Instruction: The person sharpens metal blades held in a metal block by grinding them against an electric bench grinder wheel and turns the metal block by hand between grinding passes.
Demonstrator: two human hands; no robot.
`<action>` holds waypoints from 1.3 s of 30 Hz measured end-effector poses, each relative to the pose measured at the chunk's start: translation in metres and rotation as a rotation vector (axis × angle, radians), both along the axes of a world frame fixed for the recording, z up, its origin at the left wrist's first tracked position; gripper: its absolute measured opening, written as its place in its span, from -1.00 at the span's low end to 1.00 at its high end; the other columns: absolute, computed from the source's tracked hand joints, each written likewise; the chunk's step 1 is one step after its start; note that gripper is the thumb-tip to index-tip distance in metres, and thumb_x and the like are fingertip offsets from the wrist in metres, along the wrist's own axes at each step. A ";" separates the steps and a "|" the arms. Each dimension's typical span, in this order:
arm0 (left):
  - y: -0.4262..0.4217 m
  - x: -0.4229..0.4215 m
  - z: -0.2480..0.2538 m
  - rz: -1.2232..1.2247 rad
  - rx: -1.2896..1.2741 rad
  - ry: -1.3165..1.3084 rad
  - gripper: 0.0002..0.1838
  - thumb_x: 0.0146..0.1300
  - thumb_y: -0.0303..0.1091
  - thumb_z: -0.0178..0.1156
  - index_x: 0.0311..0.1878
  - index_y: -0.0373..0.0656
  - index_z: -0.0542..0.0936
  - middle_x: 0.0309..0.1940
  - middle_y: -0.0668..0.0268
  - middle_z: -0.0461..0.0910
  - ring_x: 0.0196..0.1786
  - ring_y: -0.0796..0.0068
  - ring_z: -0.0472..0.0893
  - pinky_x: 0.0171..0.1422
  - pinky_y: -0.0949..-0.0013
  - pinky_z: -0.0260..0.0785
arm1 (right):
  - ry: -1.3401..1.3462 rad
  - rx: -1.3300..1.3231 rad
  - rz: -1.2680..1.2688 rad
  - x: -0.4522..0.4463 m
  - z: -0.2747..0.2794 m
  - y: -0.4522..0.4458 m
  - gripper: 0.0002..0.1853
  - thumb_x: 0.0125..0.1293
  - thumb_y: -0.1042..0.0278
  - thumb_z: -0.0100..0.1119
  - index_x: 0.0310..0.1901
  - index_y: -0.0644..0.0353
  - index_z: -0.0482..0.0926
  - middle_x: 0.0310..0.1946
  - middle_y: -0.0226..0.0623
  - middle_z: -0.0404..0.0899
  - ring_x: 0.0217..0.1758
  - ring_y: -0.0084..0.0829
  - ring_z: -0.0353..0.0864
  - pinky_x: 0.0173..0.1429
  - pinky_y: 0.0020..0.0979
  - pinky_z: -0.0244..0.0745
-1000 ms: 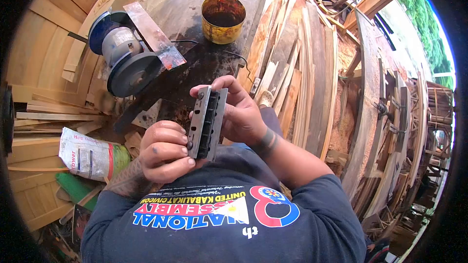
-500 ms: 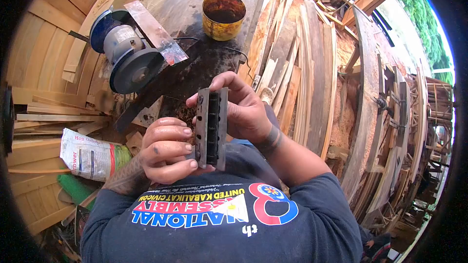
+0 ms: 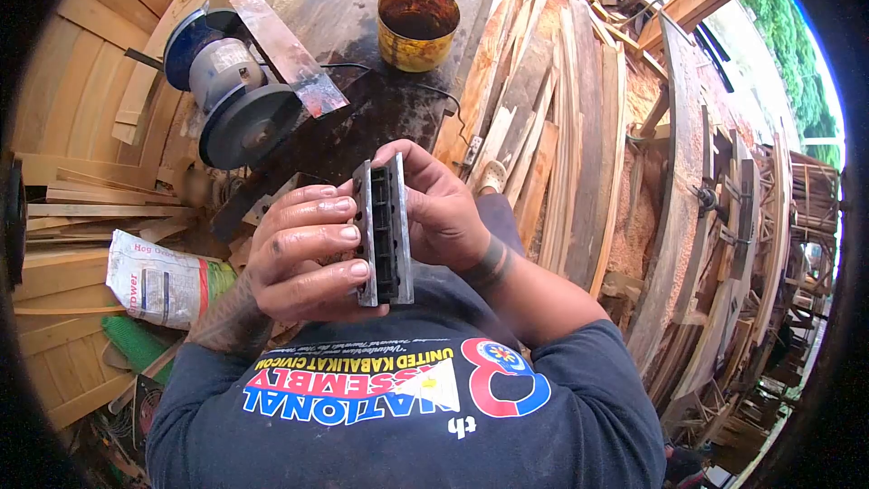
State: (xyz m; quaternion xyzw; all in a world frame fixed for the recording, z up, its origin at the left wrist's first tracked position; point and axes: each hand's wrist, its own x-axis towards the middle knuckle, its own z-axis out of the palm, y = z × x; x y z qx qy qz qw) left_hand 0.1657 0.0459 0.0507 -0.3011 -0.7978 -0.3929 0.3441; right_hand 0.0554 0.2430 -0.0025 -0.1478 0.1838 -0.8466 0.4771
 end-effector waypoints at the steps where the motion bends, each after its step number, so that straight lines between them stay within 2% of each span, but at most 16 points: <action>1: 0.000 -0.001 0.000 0.001 0.005 0.002 -0.45 0.14 -0.10 0.71 0.16 -0.03 0.76 0.13 0.14 0.74 0.25 0.04 0.80 0.38 -0.11 0.69 | -0.010 0.014 -0.004 0.000 0.001 0.001 -0.57 0.60 0.36 0.39 0.37 0.14 0.47 0.29 0.02 0.68 0.33 -0.18 0.76 0.38 -0.14 0.76; 7: 0.000 -0.010 -0.002 -0.029 0.046 0.028 -0.41 0.10 -0.09 0.73 0.17 -0.06 0.75 0.11 0.14 0.73 0.22 0.01 0.80 0.36 -0.15 0.69 | -0.057 0.000 0.033 0.000 0.001 0.001 -0.61 0.60 0.35 0.39 0.33 0.16 0.51 0.18 -0.25 0.68 0.23 -0.37 0.78 0.32 -0.27 0.77; 21: 0.007 -0.013 -0.005 -0.058 0.147 0.087 -0.42 -0.02 -0.15 0.79 0.02 -0.16 0.74 -0.04 0.13 0.69 0.03 0.05 0.80 0.19 -0.09 0.77 | -0.109 0.045 0.066 0.000 0.000 0.000 -0.59 0.58 0.39 0.41 0.34 0.16 0.51 0.20 -0.25 0.69 0.24 -0.40 0.77 0.33 -0.27 0.78; 24: 0.004 -0.009 -0.004 -0.070 0.085 0.026 -0.31 -0.07 -0.09 0.85 0.08 -0.07 0.68 0.05 0.18 0.63 0.19 0.07 0.74 0.33 -0.16 0.72 | -0.122 0.039 0.077 0.002 -0.001 0.000 -0.58 0.58 0.39 0.41 0.36 0.16 0.50 0.20 -0.25 0.68 0.23 -0.40 0.77 0.32 -0.27 0.79; 27: 0.004 -0.007 -0.006 -0.085 0.090 0.035 -0.28 -0.08 -0.11 0.86 0.11 -0.08 0.69 0.06 0.16 0.64 0.20 0.04 0.75 0.32 -0.17 0.72 | -0.125 0.039 0.078 0.003 0.002 0.000 -0.57 0.59 0.39 0.40 0.37 0.17 0.49 0.19 -0.25 0.68 0.23 -0.40 0.77 0.30 -0.28 0.80; 30: 0.009 -0.014 -0.004 -0.061 0.133 0.122 -0.46 0.06 -0.14 0.73 0.04 -0.21 0.79 -0.02 0.06 0.75 0.06 0.01 0.82 0.18 -0.05 0.77 | -0.140 0.029 0.083 0.005 0.000 0.001 -0.57 0.59 0.40 0.39 0.37 0.18 0.49 0.19 -0.25 0.68 0.23 -0.39 0.77 0.30 -0.28 0.79; 39: 0.007 -0.007 0.002 -0.115 0.033 0.082 -0.47 0.10 -0.11 0.69 0.07 -0.22 0.82 0.04 0.07 0.78 0.13 -0.02 0.82 0.27 -0.05 0.74 | -0.162 -0.018 0.115 0.013 0.002 0.003 -0.60 0.61 0.43 0.36 0.37 0.17 0.51 0.21 -0.26 0.67 0.24 -0.40 0.74 0.34 -0.28 0.71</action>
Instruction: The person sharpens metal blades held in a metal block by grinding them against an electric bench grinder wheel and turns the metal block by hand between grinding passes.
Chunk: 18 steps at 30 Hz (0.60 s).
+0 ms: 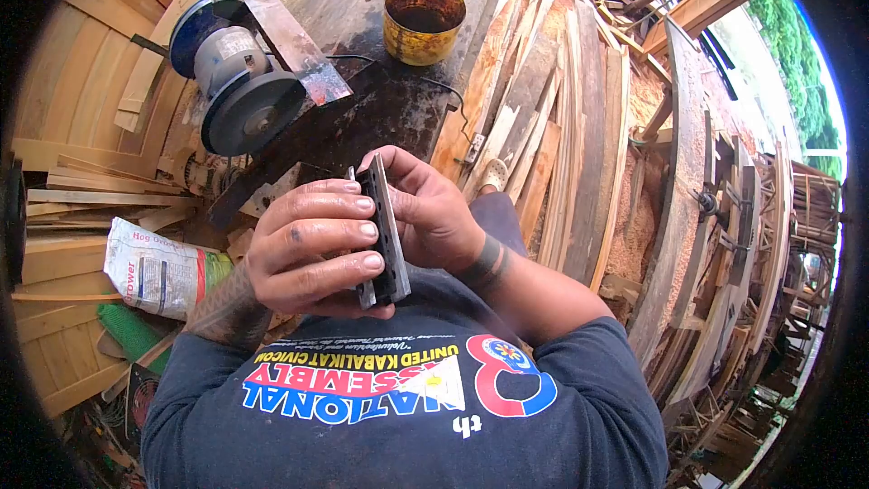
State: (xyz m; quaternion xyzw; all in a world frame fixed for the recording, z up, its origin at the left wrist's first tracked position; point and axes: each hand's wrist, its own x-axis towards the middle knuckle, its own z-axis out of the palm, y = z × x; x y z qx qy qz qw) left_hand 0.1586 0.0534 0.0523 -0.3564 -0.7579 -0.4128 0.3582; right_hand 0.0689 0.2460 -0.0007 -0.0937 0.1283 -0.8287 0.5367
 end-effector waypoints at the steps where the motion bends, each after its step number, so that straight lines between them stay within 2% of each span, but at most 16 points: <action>1: 0.001 0.001 0.000 0.004 0.001 0.004 -0.47 0.10 -0.11 0.69 0.07 -0.22 0.81 0.04 0.06 0.78 0.13 -0.02 0.82 0.27 -0.05 0.74 | -0.012 -0.014 0.003 0.001 0.001 0.000 -0.60 0.61 0.43 0.36 0.37 0.17 0.51 0.21 -0.26 0.67 0.24 -0.40 0.74 0.34 -0.28 0.71; 15: 0.006 0.008 -0.001 0.056 0.051 -0.021 -0.45 0.09 -0.12 0.72 0.06 -0.23 0.79 0.01 0.07 0.77 0.09 0.01 0.83 0.23 -0.05 0.76 | -0.004 -0.024 0.000 0.002 -0.009 0.000 -0.59 0.63 0.44 0.33 0.40 0.15 0.49 0.23 -0.27 0.68 0.26 -0.40 0.75 0.34 -0.27 0.73; 18: 0.005 0.009 -0.004 0.043 0.048 -0.040 -0.41 0.07 -0.11 0.74 0.10 -0.23 0.78 0.04 0.06 0.76 0.13 -0.03 0.81 0.28 -0.08 0.74 | 0.009 -0.009 -0.004 0.002 -0.009 -0.001 -0.61 0.64 0.43 0.32 0.39 0.14 0.49 0.21 -0.27 0.67 0.25 -0.39 0.75 0.35 -0.27 0.74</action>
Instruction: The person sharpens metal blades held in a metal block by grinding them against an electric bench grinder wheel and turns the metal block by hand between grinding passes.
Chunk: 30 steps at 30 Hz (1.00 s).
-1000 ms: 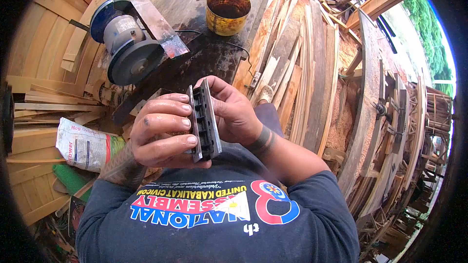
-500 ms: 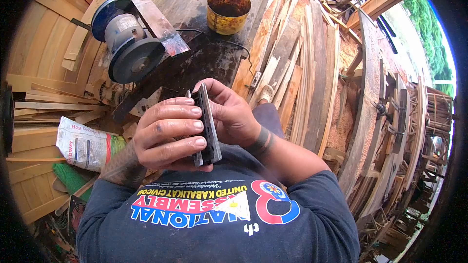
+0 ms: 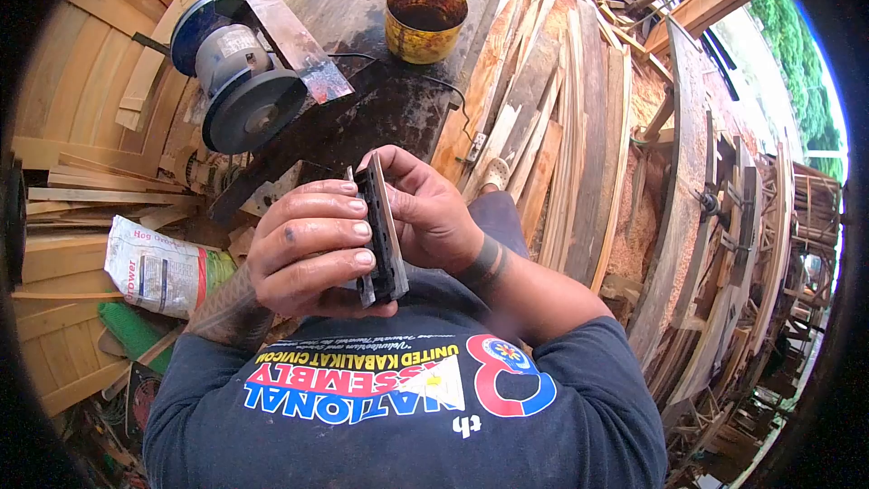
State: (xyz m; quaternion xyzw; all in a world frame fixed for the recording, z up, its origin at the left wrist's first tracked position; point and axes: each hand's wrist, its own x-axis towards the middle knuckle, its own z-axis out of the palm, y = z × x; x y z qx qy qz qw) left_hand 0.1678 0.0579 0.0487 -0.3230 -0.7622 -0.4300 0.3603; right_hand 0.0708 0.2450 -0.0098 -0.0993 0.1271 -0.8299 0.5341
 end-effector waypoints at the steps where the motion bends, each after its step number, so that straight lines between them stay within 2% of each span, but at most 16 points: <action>1: -0.001 0.000 0.001 0.007 -0.008 -0.024 -0.38 0.05 -0.08 0.75 0.11 -0.22 0.77 0.06 0.05 0.76 0.15 -0.03 0.81 0.30 -0.11 0.72 | 0.006 0.008 -0.004 0.000 0.000 -0.001 -0.62 0.64 0.43 0.32 0.38 0.14 0.49 0.21 -0.27 0.67 0.25 -0.39 0.75 0.35 -0.26 0.75; 6: -0.014 -0.006 0.010 0.067 -0.106 -0.142 -0.24 -0.03 0.13 0.75 0.15 -0.17 0.76 0.11 0.05 0.73 0.22 -0.02 0.79 0.45 -0.21 0.59 | 0.017 0.052 -0.014 0.001 0.005 -0.003 -0.65 0.64 0.41 0.32 0.34 0.13 0.49 0.16 -0.28 0.66 0.23 -0.39 0.75 0.30 -0.27 0.79; 9: -0.018 -0.005 0.011 0.094 -0.158 -0.127 -0.21 -0.04 0.22 0.72 0.14 -0.15 0.77 0.11 0.08 0.74 0.21 0.02 0.80 0.44 -0.19 0.57 | 0.022 0.058 -0.020 0.002 0.003 -0.004 -0.66 0.65 0.40 0.32 0.34 0.13 0.49 0.15 -0.28 0.66 0.22 -0.40 0.75 0.27 -0.27 0.80; 18: -0.021 -0.010 0.010 0.090 -0.170 -0.120 -0.22 -0.03 0.24 0.68 0.12 -0.16 0.77 0.09 0.10 0.73 0.15 0.05 0.80 0.35 -0.10 0.56 | 0.052 0.085 -0.025 0.003 0.008 -0.009 -0.64 0.64 0.33 0.35 0.34 0.11 0.50 0.17 -0.29 0.65 0.22 -0.41 0.74 0.31 -0.28 0.76; 24: -0.018 -0.009 0.010 0.160 -0.155 -0.075 -0.20 -0.12 0.25 0.67 0.09 -0.15 0.77 0.05 0.15 0.72 0.09 0.11 0.80 0.13 0.06 0.45 | 0.058 0.096 -0.015 0.002 0.007 -0.011 -0.62 0.63 0.30 0.37 0.34 0.10 0.50 0.19 -0.31 0.64 0.23 -0.44 0.73 0.31 -0.28 0.74; 30: -0.016 -0.010 0.009 0.198 -0.138 -0.043 -0.21 -0.12 0.24 0.66 0.08 -0.14 0.76 0.01 0.19 0.70 0.08 0.11 0.81 0.11 0.07 0.44 | 0.086 0.110 -0.038 0.001 0.007 -0.013 -0.61 0.61 0.31 0.40 0.34 0.10 0.51 0.18 -0.32 0.65 0.20 -0.47 0.73 0.28 -0.34 0.74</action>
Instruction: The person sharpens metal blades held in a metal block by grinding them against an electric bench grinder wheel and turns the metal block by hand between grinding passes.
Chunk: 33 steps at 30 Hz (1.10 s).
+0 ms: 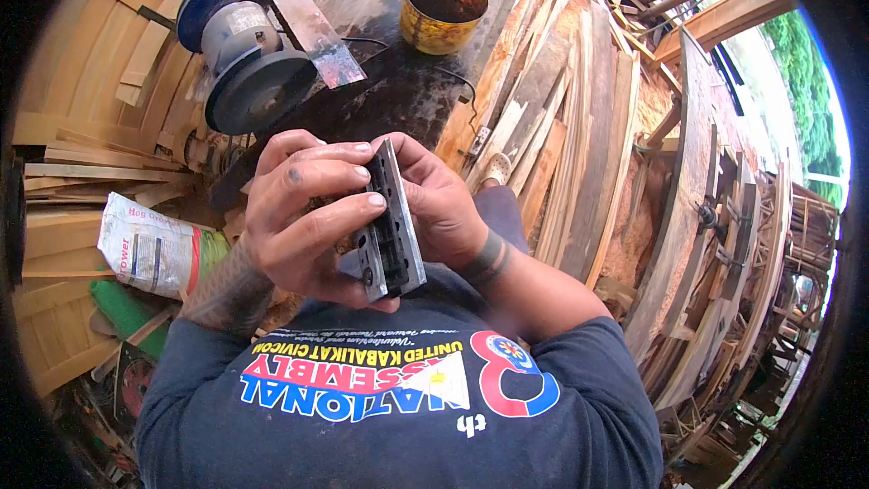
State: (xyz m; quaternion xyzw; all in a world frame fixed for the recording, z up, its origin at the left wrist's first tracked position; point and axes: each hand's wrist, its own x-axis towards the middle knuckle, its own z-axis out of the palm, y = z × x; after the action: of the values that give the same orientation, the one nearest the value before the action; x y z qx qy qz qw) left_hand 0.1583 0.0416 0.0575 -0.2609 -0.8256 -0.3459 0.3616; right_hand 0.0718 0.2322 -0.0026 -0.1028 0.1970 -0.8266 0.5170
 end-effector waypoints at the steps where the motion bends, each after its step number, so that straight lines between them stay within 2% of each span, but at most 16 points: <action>1: 0.000 0.000 0.000 0.003 0.002 0.001 -0.21 -0.12 0.24 0.66 0.08 -0.15 0.76 0.01 0.19 0.70 0.08 0.10 0.81 0.09 0.08 0.44 | 0.002 0.008 0.000 -0.001 0.001 0.000 -0.61 0.61 0.31 0.40 0.33 0.10 0.51 0.17 -0.32 0.66 0.20 -0.47 0.73 0.27 -0.35 0.74; 6: -0.002 0.003 -0.003 0.038 0.005 0.003 -0.22 -0.10 0.23 0.67 0.08 -0.16 0.76 0.01 0.19 0.70 0.09 0.07 0.81 0.08 0.08 0.47 | 0.013 0.027 0.001 -0.006 -0.001 0.001 -0.60 0.59 0.32 0.43 0.33 0.09 0.51 0.09 -0.36 0.69 0.16 -0.49 0.75 0.25 -0.37 0.73; 9: -0.003 0.000 -0.005 0.019 0.048 0.017 -0.28 -0.03 0.19 0.66 0.12 -0.09 0.77 0.04 0.20 0.71 0.11 0.08 0.79 0.16 0.03 0.53 | 0.016 0.001 0.007 -0.010 0.002 0.001 -0.59 0.59 0.33 0.43 0.33 0.09 0.50 0.08 -0.37 0.70 0.15 -0.49 0.75 0.23 -0.39 0.73; 11: -0.004 0.005 -0.003 -0.049 -0.026 0.015 -0.29 0.04 0.27 0.71 0.16 0.07 0.77 0.13 0.19 0.68 0.22 -0.03 0.77 0.29 -0.16 0.58 | -0.006 -0.030 0.024 -0.010 0.008 0.001 -0.59 0.58 0.33 0.44 0.33 0.09 0.50 0.09 -0.36 0.70 0.15 -0.49 0.75 0.22 -0.39 0.73; 12: -0.001 0.008 -0.001 -0.071 -0.023 -0.024 -0.39 0.10 0.17 0.70 0.19 0.20 0.78 0.17 0.21 0.67 0.29 -0.02 0.75 0.37 -0.20 0.57 | -0.035 -0.024 0.028 -0.009 0.009 0.002 -0.58 0.59 0.34 0.42 0.34 0.09 0.49 0.12 -0.35 0.69 0.16 -0.48 0.75 0.22 -0.38 0.73; 15: 0.000 0.007 -0.006 -0.123 -0.081 0.041 -0.48 0.19 0.16 0.66 0.20 0.35 0.80 0.18 0.24 0.67 0.31 0.03 0.75 0.41 -0.18 0.56 | 0.002 0.002 0.013 -0.008 0.002 0.001 -0.59 0.61 0.35 0.40 0.36 0.09 0.49 0.15 -0.34 0.68 0.19 -0.47 0.75 0.22 -0.37 0.74; 21: 0.005 0.014 -0.004 -0.041 -0.052 0.029 -0.51 0.18 0.17 0.67 0.16 0.39 0.81 0.17 0.28 0.60 0.30 0.05 0.74 0.41 -0.17 0.58 | -0.006 -0.032 0.007 -0.007 0.007 0.002 -0.61 0.62 0.34 0.39 0.35 0.08 0.49 0.15 -0.32 0.69 0.18 -0.47 0.76 0.23 -0.37 0.76; 33: 0.008 0.019 -0.009 -0.034 -0.030 0.038 -0.44 0.11 0.15 0.71 0.17 0.31 0.81 0.10 0.30 0.57 0.26 0.06 0.73 0.31 -0.14 0.63 | 0.013 -0.066 0.000 -0.004 0.006 0.004 -0.63 0.62 0.35 0.38 0.34 0.09 0.51 0.16 -0.28 0.69 0.19 -0.44 0.78 0.27 -0.32 0.77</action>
State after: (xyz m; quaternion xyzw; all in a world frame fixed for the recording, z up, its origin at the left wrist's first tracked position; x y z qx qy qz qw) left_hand 0.1777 0.0494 0.0484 -0.2868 -0.8191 -0.3344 0.3674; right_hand 0.0673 0.2364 0.0038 -0.1254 0.1729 -0.8320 0.5120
